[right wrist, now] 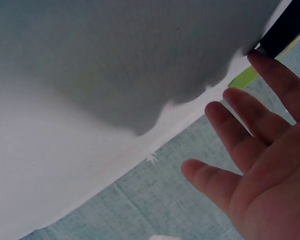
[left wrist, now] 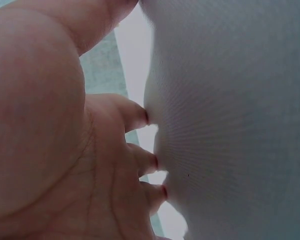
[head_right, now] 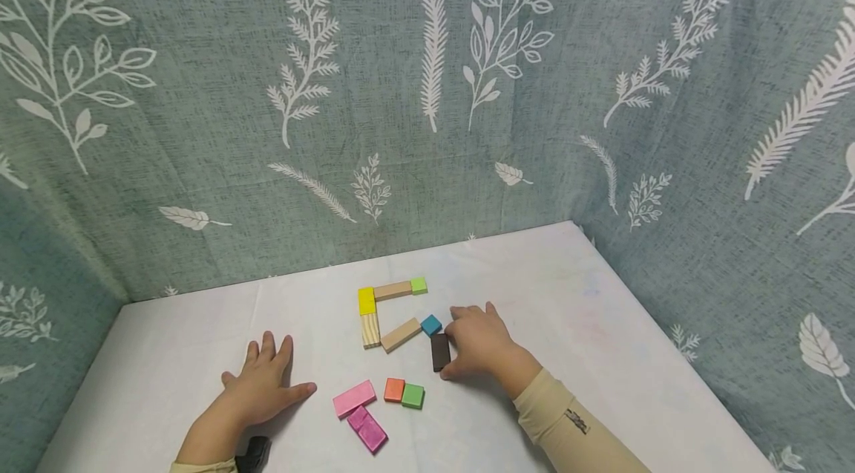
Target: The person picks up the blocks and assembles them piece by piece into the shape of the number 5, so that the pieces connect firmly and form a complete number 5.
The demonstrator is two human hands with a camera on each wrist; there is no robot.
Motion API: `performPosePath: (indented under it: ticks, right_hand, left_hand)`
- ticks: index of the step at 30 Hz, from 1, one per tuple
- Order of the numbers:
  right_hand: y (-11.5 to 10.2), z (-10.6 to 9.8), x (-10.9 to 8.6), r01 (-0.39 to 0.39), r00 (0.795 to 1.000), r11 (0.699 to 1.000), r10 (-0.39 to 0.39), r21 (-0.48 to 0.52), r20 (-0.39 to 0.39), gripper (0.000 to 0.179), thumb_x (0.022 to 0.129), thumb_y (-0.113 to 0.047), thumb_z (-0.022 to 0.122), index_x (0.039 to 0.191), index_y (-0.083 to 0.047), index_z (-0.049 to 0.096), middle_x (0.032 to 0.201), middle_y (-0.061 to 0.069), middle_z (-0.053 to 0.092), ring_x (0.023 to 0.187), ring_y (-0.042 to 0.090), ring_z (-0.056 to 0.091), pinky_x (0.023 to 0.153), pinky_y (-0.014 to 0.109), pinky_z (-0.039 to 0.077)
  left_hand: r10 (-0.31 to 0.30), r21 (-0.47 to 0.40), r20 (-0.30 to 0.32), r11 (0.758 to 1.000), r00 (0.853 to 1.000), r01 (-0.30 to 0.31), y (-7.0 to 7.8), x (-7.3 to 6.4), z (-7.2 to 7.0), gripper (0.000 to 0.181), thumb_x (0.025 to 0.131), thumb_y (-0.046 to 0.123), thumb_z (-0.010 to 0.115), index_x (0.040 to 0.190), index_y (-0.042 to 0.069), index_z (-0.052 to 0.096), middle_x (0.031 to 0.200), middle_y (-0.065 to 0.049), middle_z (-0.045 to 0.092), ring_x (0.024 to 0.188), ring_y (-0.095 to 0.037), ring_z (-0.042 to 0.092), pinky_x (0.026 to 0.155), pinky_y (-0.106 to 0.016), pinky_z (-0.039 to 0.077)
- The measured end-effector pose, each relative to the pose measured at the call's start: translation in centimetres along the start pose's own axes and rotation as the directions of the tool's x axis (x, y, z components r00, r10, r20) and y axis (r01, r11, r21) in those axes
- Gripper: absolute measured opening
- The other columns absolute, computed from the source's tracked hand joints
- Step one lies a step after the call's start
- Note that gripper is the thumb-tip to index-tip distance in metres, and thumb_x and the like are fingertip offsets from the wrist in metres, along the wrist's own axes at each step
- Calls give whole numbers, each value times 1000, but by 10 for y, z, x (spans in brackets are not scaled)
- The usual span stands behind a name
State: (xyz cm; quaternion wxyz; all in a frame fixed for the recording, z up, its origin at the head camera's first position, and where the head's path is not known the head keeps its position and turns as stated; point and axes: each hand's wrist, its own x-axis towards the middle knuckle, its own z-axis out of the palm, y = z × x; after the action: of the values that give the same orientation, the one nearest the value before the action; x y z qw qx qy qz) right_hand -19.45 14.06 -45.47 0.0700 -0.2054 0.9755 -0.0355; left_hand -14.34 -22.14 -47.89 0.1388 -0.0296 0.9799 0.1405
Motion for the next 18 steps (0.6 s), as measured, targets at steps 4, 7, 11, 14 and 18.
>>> performPosePath:
  ticks: [4, 7, 11, 14, 18]
  right_hand:
    - [0, 0, 0, 8, 1000, 1000, -8, 1, -1, 69, 62, -57, 91, 115, -16, 76, 136, 7, 66, 128, 30, 59, 111, 66, 38]
    - [2, 3, 2, 14, 1000, 1000, -14, 0, 4, 74, 60, -59, 91, 118, -16, 74, 133, 5, 68, 126, 28, 61, 110, 64, 40]
    - [4, 2, -3, 10, 1000, 1000, -10, 25, 25, 80, 62, -62, 89, 125, -15, 71, 135, 7, 66, 128, 30, 60, 110, 62, 41]
    - [8, -4, -16, 4, 1000, 998, -6, 59, 28, 79, 65, -59, 88, 128, -14, 70, 136, 9, 65, 128, 32, 60, 110, 59, 42]
    - [8, -11, -30, 28, 999, 996, -26, 86, -21, 71, 69, -52, 89, 126, -13, 71, 137, 9, 65, 128, 32, 60, 109, 58, 43]
  left_hand:
    - [-10, -5, 1, 1000, 1000, 10, 1, 0, -1, 115, 74, 70, 74, 153, -3, 35, 159, -40, 11, 146, -63, 3, 98, -89, 7]
    - [-21, -27, 0, 999, 1000, 21, 0, -2, -4, 115, 74, 70, 74, 153, -4, 35, 159, -40, 11, 146, -63, 3, 99, -89, 7]
    - [0, -38, -59, 999, 998, -2, 5, -10, -12, 103, 82, 60, 74, 153, -3, 36, 159, -39, 15, 147, -61, 9, 102, -86, 12]
    - [99, -31, -159, 994, 982, -105, 20, -18, -17, 75, 89, 41, 75, 148, 2, 49, 159, -35, 25, 147, -56, 22, 105, -82, 22]
    - [236, 29, -199, 972, 951, -235, 40, -32, -23, 29, 92, 13, 71, 121, 13, 73, 151, -22, 50, 142, -47, 42, 103, -76, 36]
